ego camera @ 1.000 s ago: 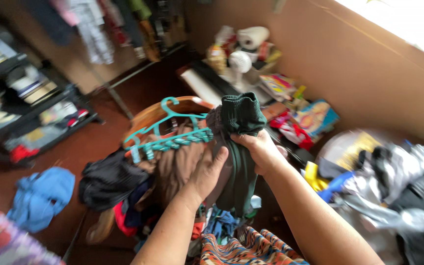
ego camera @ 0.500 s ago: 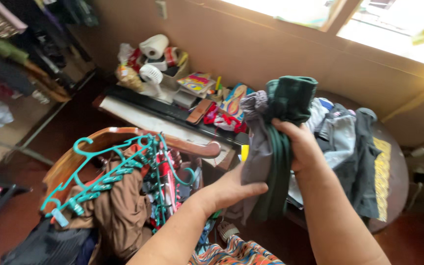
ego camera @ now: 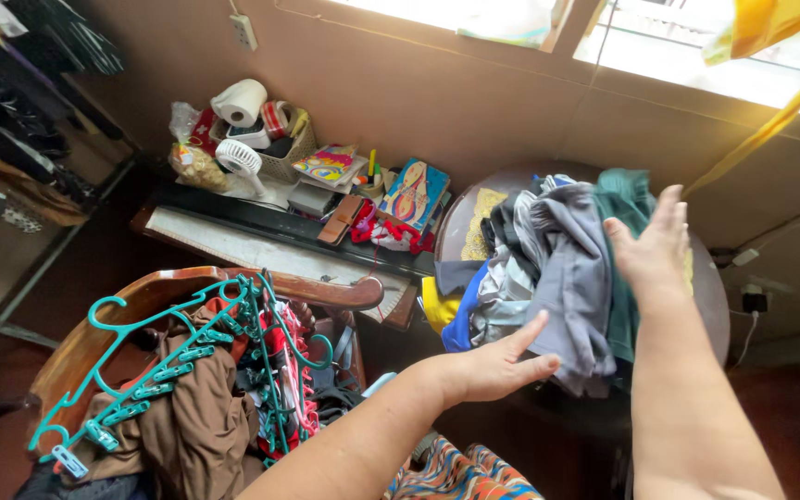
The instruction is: The person removes various small garments from a pile on a chair and places them onto multi-clip hangers. They then gather the loaded hangers and walk to another room to place them on a chair.
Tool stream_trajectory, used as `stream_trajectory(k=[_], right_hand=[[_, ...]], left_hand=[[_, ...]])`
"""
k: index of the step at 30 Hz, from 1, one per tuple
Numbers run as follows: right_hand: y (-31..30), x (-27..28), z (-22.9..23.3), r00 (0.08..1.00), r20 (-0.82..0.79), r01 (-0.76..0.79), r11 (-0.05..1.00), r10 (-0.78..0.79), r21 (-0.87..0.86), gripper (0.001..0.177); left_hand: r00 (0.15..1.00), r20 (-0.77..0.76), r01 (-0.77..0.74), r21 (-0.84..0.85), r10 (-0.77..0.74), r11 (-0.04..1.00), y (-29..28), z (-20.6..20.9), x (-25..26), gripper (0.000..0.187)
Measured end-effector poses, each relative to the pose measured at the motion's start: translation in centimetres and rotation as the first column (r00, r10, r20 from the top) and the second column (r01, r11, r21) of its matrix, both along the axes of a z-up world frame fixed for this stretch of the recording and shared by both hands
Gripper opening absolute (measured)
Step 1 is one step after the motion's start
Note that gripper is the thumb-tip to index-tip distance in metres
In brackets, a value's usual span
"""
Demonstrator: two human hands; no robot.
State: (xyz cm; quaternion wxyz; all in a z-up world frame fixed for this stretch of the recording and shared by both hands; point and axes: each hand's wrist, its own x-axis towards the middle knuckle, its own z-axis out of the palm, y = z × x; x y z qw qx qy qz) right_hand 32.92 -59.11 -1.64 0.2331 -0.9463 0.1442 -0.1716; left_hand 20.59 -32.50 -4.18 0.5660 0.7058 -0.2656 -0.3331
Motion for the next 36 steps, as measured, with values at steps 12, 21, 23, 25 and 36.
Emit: stream_trajectory(k=[12, 21, 23, 25, 36], right_hand=[[1.0, 3.5, -10.7, 0.820, -0.563, 0.014, 0.986, -0.106, -0.165, 0.092], [12.5, 2.1, -10.4, 0.962, 0.054, -0.250, 0.941, 0.269, -0.227, 0.096], [16.4, 1.6, -10.7, 0.910, 0.079, -0.387, 0.901, 0.408, -0.196, 0.092], [19.7, 1.0, -10.8, 0.832, 0.131, -0.533, 0.842, 0.540, -0.084, 0.083], [29.5, -2.3, -10.5, 0.591, 0.019, -0.802, 0.586, 0.806, 0.115, 0.050]], left_hand=[[0.924, -0.197, -0.311, 0.106, 0.327, 0.944, 7.4, -4.3, -0.8, 0.095], [0.683, -0.297, -0.688, 0.048, 0.668, 0.724, 13.3, -6.2, -1.5, 0.088], [0.607, -0.130, -0.785, 0.055, 0.784, 0.617, 15.2, -6.0, -1.9, 0.084], [0.472, 0.233, -0.879, 0.049, 0.850, 0.474, 18.2, -5.5, -2.9, 0.077], [0.036, 0.614, -0.591, 0.649, 0.788, -0.479, 42.5, -4.1, -10.1, 0.076]])
